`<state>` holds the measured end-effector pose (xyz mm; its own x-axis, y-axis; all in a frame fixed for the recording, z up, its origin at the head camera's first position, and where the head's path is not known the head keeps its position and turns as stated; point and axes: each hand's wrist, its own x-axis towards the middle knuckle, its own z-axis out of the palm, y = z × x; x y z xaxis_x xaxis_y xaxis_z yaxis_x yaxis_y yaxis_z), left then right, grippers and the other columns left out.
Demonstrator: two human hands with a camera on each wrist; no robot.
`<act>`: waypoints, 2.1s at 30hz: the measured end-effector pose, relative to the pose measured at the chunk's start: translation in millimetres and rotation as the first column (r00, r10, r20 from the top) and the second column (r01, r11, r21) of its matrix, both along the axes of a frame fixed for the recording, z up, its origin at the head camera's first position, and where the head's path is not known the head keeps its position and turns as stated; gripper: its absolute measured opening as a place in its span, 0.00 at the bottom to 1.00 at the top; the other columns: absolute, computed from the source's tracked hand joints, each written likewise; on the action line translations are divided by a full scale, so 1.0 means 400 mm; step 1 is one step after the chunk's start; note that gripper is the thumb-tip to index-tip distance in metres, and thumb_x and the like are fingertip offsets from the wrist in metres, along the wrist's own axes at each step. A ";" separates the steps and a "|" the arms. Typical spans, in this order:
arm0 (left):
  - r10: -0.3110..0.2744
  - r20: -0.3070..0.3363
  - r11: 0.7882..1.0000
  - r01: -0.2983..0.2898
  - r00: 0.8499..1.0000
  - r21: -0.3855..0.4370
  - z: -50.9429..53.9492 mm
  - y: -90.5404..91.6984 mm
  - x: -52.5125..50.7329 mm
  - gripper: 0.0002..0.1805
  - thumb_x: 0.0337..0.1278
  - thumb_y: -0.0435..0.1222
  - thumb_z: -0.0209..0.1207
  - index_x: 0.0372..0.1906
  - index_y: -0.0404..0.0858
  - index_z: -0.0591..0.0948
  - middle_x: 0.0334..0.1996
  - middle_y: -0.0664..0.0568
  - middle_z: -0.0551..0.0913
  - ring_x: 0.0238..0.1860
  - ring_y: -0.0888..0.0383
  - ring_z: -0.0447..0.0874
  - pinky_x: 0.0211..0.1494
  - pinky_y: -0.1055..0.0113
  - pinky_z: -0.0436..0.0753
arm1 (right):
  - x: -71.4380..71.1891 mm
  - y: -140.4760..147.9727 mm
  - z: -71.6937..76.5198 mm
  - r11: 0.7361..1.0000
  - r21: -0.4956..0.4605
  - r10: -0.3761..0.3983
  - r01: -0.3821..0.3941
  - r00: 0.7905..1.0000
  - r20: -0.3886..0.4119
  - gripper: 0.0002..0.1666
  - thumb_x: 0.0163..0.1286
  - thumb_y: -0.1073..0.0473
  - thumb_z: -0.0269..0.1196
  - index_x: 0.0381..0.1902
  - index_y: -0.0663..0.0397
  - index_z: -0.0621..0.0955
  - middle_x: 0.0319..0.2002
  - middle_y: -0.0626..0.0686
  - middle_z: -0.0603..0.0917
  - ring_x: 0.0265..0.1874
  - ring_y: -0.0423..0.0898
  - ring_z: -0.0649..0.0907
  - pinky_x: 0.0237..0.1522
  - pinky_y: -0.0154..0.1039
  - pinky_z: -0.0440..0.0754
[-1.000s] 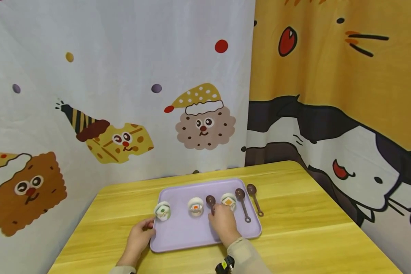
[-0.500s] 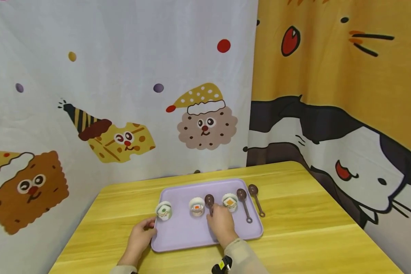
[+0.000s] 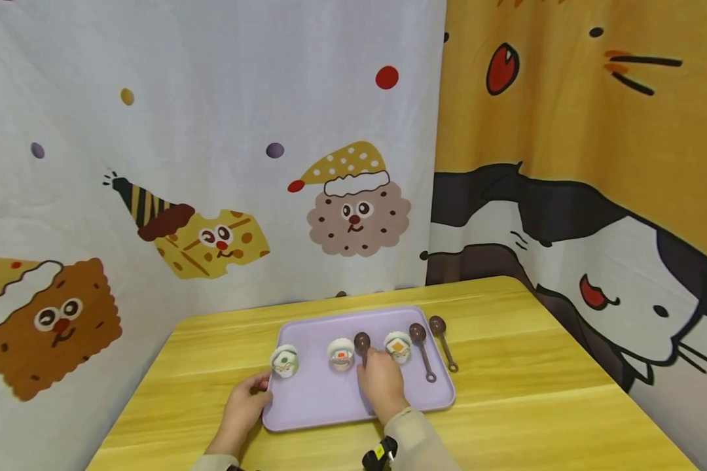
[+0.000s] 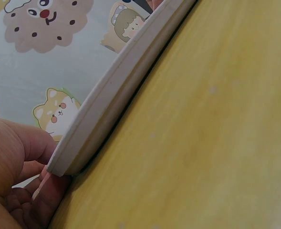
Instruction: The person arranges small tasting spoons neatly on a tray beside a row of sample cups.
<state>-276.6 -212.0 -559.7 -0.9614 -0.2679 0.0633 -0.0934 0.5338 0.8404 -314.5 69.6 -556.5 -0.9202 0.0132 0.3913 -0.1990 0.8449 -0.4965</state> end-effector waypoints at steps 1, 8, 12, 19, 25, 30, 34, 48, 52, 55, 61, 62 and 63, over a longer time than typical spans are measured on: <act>-0.002 -0.001 1.000 0.002 1.000 0.003 0.000 0.000 0.000 0.26 0.42 0.26 0.63 0.54 0.31 0.84 0.36 0.51 0.83 0.41 0.53 0.79 0.46 0.61 0.76 | 0.000 0.000 0.000 1.000 0.001 -0.001 0.001 1.000 0.002 0.12 0.57 0.60 0.73 0.23 0.54 0.79 0.20 0.49 0.78 0.18 0.43 0.75 0.22 0.42 0.75; -0.004 0.012 1.000 0.004 1.000 0.011 0.001 -0.001 0.001 0.26 0.42 0.26 0.63 0.55 0.30 0.84 0.36 0.50 0.83 0.42 0.52 0.79 0.46 0.61 0.76 | 0.001 0.001 -0.004 1.000 0.000 -0.002 0.002 1.000 0.016 0.15 0.58 0.60 0.73 0.20 0.50 0.77 0.18 0.48 0.77 0.17 0.42 0.74 0.21 0.41 0.74; 0.005 0.012 1.000 -0.005 1.000 0.010 0.002 0.000 0.000 0.26 0.42 0.27 0.63 0.54 0.31 0.84 0.36 0.51 0.83 0.40 0.53 0.78 0.45 0.61 0.75 | -0.003 0.000 -0.005 1.000 0.001 -0.001 0.001 1.000 0.013 0.14 0.58 0.59 0.72 0.20 0.51 0.77 0.19 0.48 0.78 0.18 0.42 0.75 0.21 0.41 0.74; 0.000 -0.007 1.000 0.000 1.000 -0.002 0.002 -0.001 -0.003 0.26 0.42 0.27 0.63 0.54 0.31 0.85 0.36 0.51 0.84 0.40 0.54 0.78 0.44 0.62 0.75 | -0.002 0.000 0.002 1.000 0.008 -0.004 0.004 1.000 -0.004 0.17 0.58 0.58 0.73 0.19 0.50 0.75 0.18 0.48 0.77 0.17 0.43 0.75 0.21 0.42 0.74; 0.000 -0.002 1.000 0.000 1.000 0.009 0.005 0.001 0.000 0.26 0.42 0.27 0.63 0.54 0.30 0.84 0.36 0.51 0.83 0.40 0.54 0.78 0.44 0.64 0.75 | 0.004 -0.001 0.012 1.000 0.010 -0.011 0.011 1.000 0.012 0.18 0.60 0.57 0.72 0.18 0.51 0.75 0.17 0.48 0.75 0.16 0.43 0.73 0.19 0.41 0.72; 0.003 0.010 1.000 -0.003 1.000 0.009 0.003 0.000 -0.001 0.26 0.42 0.26 0.63 0.54 0.31 0.85 0.36 0.51 0.83 0.41 0.53 0.79 0.45 0.63 0.76 | 0.006 0.001 0.031 0.999 0.039 -0.023 0.023 1.000 -0.011 0.14 0.61 0.54 0.72 0.28 0.60 0.82 0.22 0.52 0.82 0.19 0.46 0.79 0.22 0.43 0.78; 0.001 0.013 1.000 -0.001 1.000 0.007 0.000 -0.003 -0.003 0.26 0.43 0.27 0.62 0.55 0.31 0.84 0.36 0.51 0.83 0.42 0.53 0.79 0.46 0.61 0.76 | 0.000 0.015 0.052 0.997 0.048 -0.057 0.059 0.998 -0.032 0.15 0.62 0.52 0.71 0.34 0.60 0.85 0.27 0.55 0.86 0.22 0.50 0.83 0.25 0.46 0.81; -0.002 -0.001 1.000 0.002 1.000 0.004 0.009 -0.001 0.003 0.26 0.42 0.27 0.63 0.54 0.30 0.84 0.35 0.51 0.83 0.39 0.55 0.78 0.45 0.61 0.75 | -0.042 0.184 0.111 0.980 -0.084 -0.187 0.181 0.980 -0.064 0.11 0.65 0.55 0.68 0.36 0.58 0.86 0.24 0.50 0.83 0.21 0.48 0.80 0.23 0.47 0.77; -0.001 -0.001 1.000 0.001 1.000 0.004 0.008 -0.001 0.003 0.26 0.42 0.27 0.62 0.54 0.30 0.84 0.35 0.52 0.83 0.39 0.55 0.78 0.45 0.61 0.75 | -0.048 0.237 0.116 0.965 -0.123 -0.235 0.231 0.972 -0.017 0.11 0.66 0.55 0.66 0.36 0.59 0.85 0.26 0.53 0.82 0.25 0.52 0.80 0.29 0.51 0.77; -0.002 -0.007 1.000 0.002 1.000 0.002 0.006 -0.001 0.003 0.26 0.42 0.27 0.63 0.54 0.31 0.85 0.35 0.52 0.83 0.38 0.55 0.78 0.44 0.61 0.75 | -0.049 0.271 0.116 0.955 -0.145 -0.263 0.260 0.965 -0.001 0.13 0.67 0.55 0.65 0.39 0.61 0.85 0.28 0.55 0.84 0.28 0.54 0.82 0.32 0.53 0.78; 0.004 -0.009 1.000 -0.004 1.000 -0.003 0.005 -0.002 0.001 0.25 0.42 0.27 0.63 0.53 0.31 0.85 0.35 0.52 0.83 0.38 0.56 0.78 0.44 0.62 0.75 | -0.050 0.320 0.105 0.941 -0.168 -0.297 0.294 0.955 0.006 0.13 0.66 0.57 0.65 0.40 0.64 0.85 0.33 0.59 0.85 0.33 0.58 0.83 0.36 0.55 0.78; 0.006 -0.007 1.000 -0.006 1.000 0.000 0.005 -0.001 0.001 0.25 0.42 0.27 0.63 0.53 0.31 0.85 0.35 0.52 0.83 0.38 0.56 0.78 0.44 0.62 0.75 | -0.050 0.326 0.103 0.938 -0.171 -0.303 0.302 0.953 0.019 0.14 0.66 0.57 0.65 0.41 0.64 0.85 0.34 0.60 0.85 0.34 0.58 0.83 0.37 0.55 0.78; 0.005 -0.006 1.000 -0.005 1.000 0.001 0.005 -0.001 0.000 0.25 0.42 0.27 0.63 0.53 0.31 0.85 0.35 0.52 0.83 0.38 0.55 0.78 0.44 0.62 0.75 | -0.050 0.331 0.101 0.935 -0.174 -0.308 0.308 0.951 0.032 0.14 0.66 0.57 0.65 0.42 0.64 0.85 0.35 0.61 0.85 0.35 0.59 0.83 0.37 0.56 0.78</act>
